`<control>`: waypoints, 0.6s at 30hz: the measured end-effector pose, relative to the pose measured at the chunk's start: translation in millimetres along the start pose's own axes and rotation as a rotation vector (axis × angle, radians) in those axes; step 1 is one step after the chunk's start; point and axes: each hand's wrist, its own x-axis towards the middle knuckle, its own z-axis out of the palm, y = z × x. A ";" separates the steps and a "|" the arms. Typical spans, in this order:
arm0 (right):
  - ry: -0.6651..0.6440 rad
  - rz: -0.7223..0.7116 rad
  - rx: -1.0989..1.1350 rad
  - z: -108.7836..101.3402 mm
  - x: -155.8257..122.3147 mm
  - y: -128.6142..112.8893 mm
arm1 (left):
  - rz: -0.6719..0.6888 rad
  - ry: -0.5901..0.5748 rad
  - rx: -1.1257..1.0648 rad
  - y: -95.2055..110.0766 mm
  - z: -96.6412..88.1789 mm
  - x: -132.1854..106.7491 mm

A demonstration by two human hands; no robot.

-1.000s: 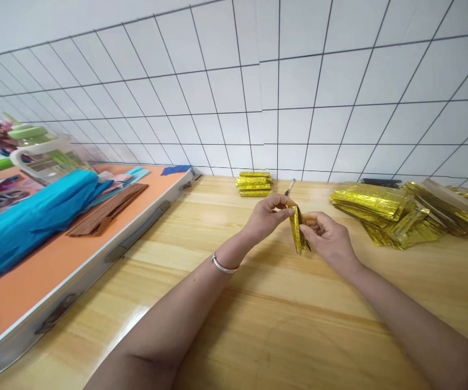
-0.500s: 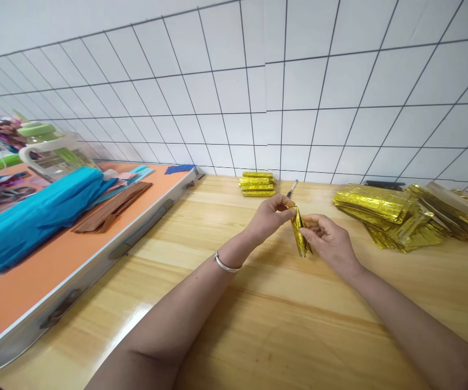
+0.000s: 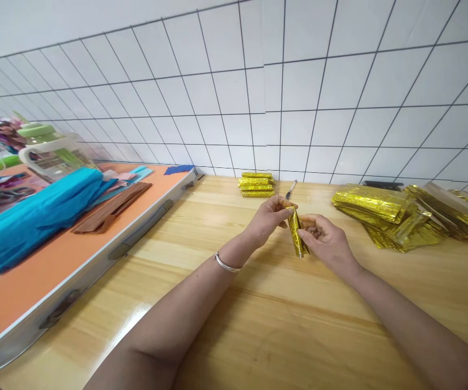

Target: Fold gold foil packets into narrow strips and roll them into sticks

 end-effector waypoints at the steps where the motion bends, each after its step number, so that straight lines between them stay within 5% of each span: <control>1: -0.001 -0.002 -0.008 0.4 -0.1 -0.4 | -0.009 0.001 -0.015 -0.3 0.4 -0.3; 18: 0.007 0.115 0.230 3.1 1.7 4.1 | 0.018 0.060 0.007 0.6 12.8 -2.9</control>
